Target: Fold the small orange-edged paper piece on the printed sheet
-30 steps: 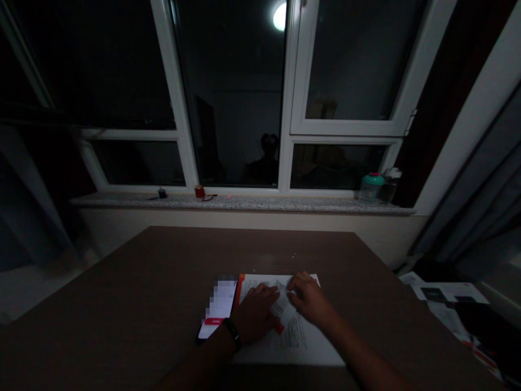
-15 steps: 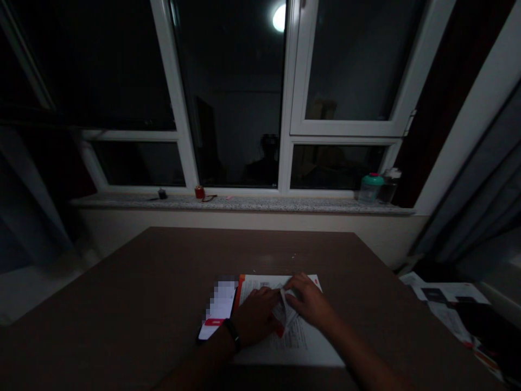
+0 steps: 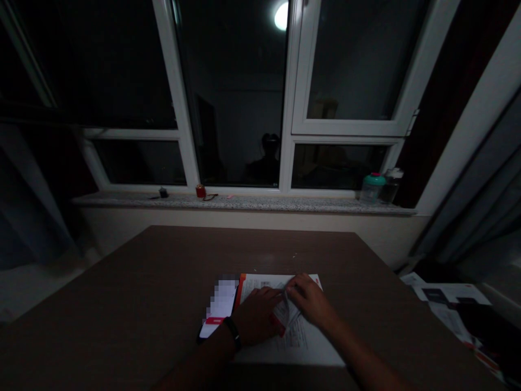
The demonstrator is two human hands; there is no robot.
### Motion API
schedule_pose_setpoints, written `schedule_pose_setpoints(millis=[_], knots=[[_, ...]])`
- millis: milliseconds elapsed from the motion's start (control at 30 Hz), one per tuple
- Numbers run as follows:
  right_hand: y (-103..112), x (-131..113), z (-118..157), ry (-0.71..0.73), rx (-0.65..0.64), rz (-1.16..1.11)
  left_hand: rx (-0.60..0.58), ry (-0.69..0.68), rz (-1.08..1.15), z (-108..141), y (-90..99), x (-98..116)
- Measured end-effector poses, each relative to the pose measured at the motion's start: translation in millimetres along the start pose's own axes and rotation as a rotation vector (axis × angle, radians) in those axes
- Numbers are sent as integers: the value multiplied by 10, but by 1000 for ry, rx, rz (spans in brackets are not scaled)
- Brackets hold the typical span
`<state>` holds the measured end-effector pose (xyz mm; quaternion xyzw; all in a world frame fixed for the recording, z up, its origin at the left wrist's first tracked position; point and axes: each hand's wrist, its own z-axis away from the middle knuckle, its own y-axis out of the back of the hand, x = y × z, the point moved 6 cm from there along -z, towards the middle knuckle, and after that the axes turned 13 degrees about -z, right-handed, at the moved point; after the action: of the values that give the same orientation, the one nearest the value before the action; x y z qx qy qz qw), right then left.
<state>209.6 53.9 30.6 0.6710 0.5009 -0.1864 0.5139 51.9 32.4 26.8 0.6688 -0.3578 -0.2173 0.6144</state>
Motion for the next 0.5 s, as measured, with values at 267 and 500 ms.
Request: schedule_pose_setpoints(millis=[267,500], knots=[[-19,43,2,-27,30,-49,2,-8,0,7,40,23],[-44,9,-18,11,-8,-95,43,-6,-15,17,-27,-25]])
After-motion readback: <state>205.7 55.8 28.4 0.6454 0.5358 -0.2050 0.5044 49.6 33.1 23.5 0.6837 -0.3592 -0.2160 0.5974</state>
